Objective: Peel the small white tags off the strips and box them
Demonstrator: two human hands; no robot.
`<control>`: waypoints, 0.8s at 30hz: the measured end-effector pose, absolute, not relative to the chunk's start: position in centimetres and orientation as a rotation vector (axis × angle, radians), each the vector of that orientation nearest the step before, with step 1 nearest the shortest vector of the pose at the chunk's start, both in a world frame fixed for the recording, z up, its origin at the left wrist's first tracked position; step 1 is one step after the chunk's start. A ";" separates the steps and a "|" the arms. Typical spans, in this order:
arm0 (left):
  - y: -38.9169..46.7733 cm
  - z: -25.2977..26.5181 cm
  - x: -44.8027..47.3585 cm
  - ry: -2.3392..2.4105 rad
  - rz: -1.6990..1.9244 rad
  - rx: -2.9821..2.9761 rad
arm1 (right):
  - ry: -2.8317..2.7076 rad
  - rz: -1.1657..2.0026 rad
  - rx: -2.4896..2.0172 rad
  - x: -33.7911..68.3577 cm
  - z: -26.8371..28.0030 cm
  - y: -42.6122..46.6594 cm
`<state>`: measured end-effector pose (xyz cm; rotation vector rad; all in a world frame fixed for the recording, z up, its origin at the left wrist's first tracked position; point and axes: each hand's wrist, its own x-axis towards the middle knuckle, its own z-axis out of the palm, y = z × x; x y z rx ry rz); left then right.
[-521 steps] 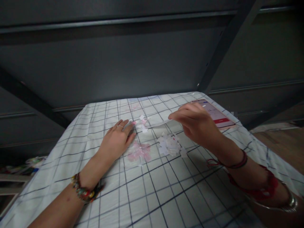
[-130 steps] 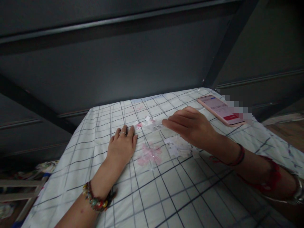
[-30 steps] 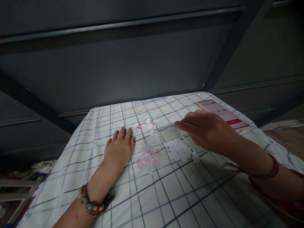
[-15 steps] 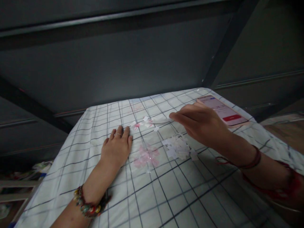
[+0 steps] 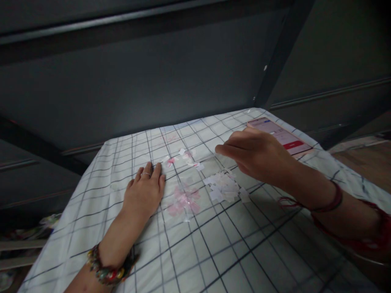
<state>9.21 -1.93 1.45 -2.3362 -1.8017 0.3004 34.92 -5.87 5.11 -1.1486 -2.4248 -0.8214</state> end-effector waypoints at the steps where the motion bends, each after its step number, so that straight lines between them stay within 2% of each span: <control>1: -1.9 1.4 9.2 -1.796 0.294 -2.339 | -2.419 -0.817 -1.171 35.0 5.1 -5.9; 24: -2.5 1.7 9.2 -1.815 0.298 -2.332 | -2.399 -0.710 -1.242 36.7 5.4 -6.0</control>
